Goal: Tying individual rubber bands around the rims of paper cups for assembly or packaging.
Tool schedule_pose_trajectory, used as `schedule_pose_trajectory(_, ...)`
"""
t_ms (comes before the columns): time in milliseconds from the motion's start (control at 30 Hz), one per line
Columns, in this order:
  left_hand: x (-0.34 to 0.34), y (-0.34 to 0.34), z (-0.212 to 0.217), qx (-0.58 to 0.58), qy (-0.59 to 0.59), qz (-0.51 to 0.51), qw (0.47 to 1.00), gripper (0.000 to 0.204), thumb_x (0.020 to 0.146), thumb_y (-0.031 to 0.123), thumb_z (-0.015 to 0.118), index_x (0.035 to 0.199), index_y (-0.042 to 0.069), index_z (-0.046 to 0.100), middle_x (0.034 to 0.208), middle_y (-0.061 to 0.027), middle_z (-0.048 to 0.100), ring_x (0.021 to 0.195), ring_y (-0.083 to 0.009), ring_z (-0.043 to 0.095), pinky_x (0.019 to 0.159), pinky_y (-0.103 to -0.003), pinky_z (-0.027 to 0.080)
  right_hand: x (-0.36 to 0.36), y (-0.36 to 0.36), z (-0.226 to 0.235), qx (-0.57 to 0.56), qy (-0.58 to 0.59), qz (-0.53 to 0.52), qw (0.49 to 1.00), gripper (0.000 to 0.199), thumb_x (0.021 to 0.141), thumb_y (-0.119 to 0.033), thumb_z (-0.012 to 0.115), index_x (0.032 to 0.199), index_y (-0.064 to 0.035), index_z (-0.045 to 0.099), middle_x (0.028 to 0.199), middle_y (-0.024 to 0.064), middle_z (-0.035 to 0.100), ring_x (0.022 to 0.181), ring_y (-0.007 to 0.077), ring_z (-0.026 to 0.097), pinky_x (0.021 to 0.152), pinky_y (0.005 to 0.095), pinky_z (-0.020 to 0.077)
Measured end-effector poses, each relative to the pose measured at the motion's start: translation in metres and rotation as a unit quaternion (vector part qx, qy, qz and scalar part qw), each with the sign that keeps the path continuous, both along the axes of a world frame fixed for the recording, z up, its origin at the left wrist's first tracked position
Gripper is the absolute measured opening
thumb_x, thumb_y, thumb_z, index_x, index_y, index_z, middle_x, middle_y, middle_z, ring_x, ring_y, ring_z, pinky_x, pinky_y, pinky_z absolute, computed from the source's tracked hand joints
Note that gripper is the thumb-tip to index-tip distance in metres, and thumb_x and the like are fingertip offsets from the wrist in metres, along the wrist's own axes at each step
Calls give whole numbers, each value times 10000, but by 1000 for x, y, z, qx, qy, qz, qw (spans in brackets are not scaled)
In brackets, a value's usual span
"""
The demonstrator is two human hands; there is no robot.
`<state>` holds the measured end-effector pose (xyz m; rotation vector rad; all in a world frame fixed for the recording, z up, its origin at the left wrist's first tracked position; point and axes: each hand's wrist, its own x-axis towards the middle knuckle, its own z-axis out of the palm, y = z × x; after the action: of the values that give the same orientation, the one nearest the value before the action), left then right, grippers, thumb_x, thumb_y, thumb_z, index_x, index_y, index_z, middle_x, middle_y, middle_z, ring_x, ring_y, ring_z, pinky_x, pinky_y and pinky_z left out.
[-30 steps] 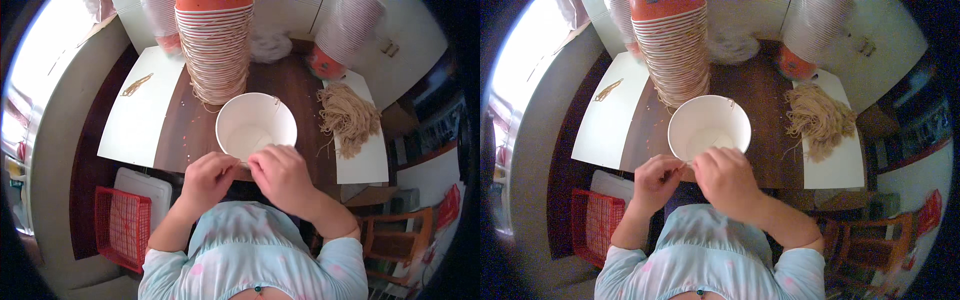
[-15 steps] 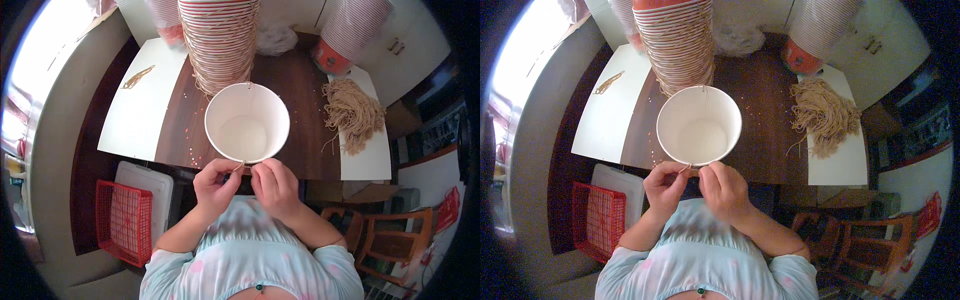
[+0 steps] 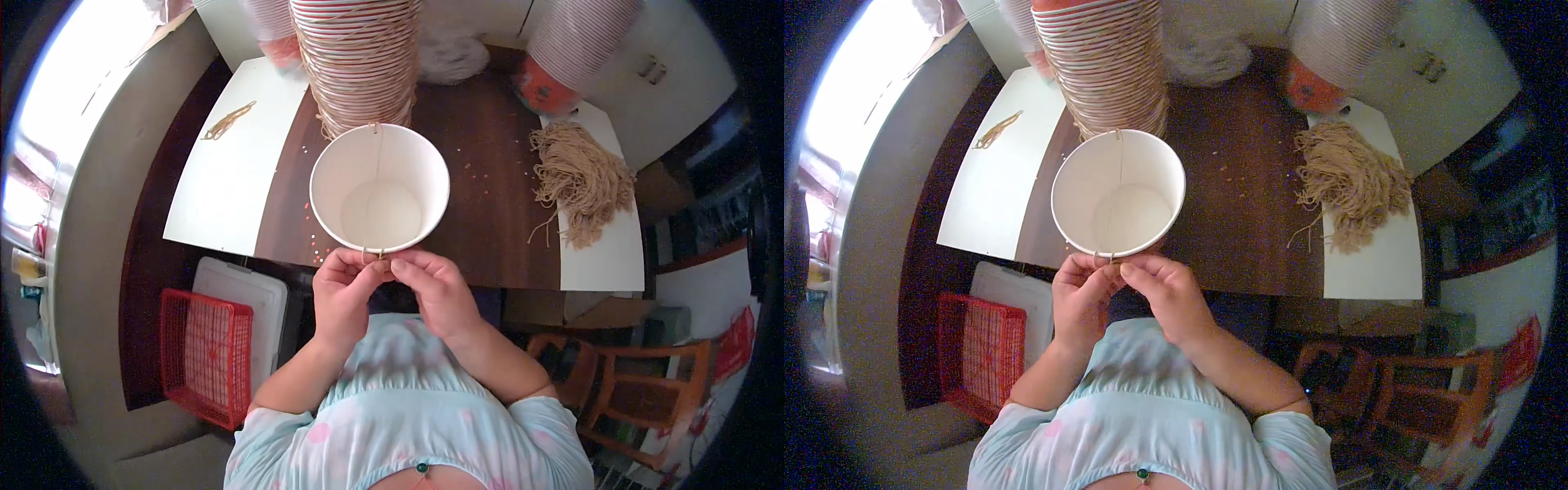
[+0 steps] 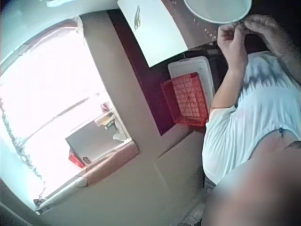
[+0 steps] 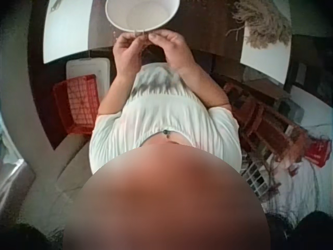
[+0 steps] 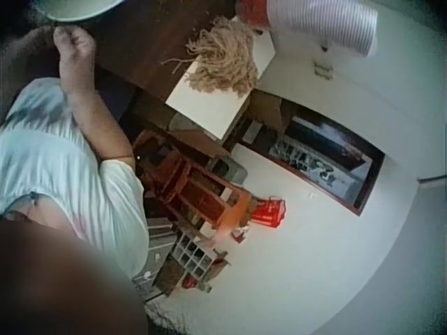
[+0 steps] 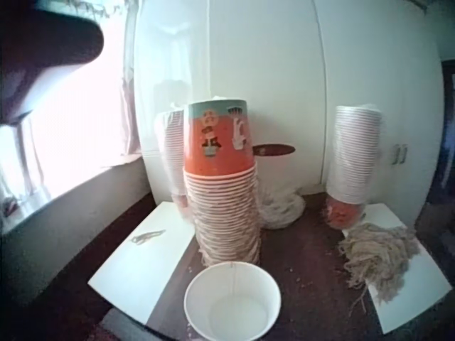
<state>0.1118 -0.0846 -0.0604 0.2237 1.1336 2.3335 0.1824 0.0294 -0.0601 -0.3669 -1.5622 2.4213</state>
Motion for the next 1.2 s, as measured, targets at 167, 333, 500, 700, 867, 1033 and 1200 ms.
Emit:
schedule_pose_trajectory(167, 3, 1, -7, -2, 6, 19, 1000, 86, 840, -43, 628, 893, -29, 561, 870, -107, 657, 773, -155, 648, 717, -286, 549, -8, -7, -5, -217, -28, -24, 975, 184, 898, -116, 550, 1032, -27, 640, 959, 62, 655, 889, 139, 592, 841, 297, 452)
schedule_pose_trajectory(333, 0, 0, -1, -103, 159, 56, 980, 43, 867, -28, 607, 897, -39, 578, 869, -96, 666, 782, -124, 647, 702, -247, 539, -13, -7, -3, -262, -59, -19, 963, 207, 897, -172, 510, 1009, -49, 634, 952, 49, 654, 874, 154, 590, 832, 337, 447)
schedule_pose_trajectory(500, -1, -5, -6, -168, 246, 60, 953, 72, 850, -33, 618, 920, -42, 604, 869, -91, 672, 789, -125, 648, 699, -244, 534, -14, 1, -14, -308, -59, 11, 949, 169, 870, -164, 549, 973, -91, 662, 915, 36, 665, 824, 141, 605, 788, 308, 463)
schedule_pose_trajectory(700, -6, -6, 0, -286, 493, 128, 811, 176, 753, -73, 673, 915, -13, 643, 863, -120, 674, 784, -199, 672, 727, -283, 539, -14, 0, -5, -290, -94, 4, 952, 165, 890, -216, 577, 966, -103, 669, 896, 8, 668, 800, 116, 600, 763, 282, 453)
schedule_pose_trajectory(867, -6, -1, 2, -305, 561, 175, 749, 178, 736, -68, 685, 900, -8, 647, 859, -130, 674, 800, -246, 676, 784, -336, 544, -12, 0, -4, -244, -97, -8, 965, 159, 877, -247, 617, 958, -130, 686, 852, -43, 661, 745, 52, 547, 682, 219, 397)
schedule_pose_trajectory(1033, -11, 1, 6, -300, 601, 171, 721, 182, 700, -47, 696, 870, -9, 643, 809, -123, 658, 762, -263, 664, 814, -386, 548, -12, -1, -3, -210, -94, -30, 973, 155, 860, -250, 627, 949, -138, 689, 844, -56, 653, 727, 44, 529, 673, 207, 376)
schedule_pose_trajectory(1200, -14, -2, 12, -296, 585, 143, 742, 166, 695, -44, 675, 851, -3, 639, 807, -132, 658, 760, -264, 663, 733, -341, 540, -14, -1, -4, -239, -127, -44, 962, 158, 831, -260, 631, 917, -141, 687, 832, -47, 649, 718, 60, 532, 673, 222, 380)
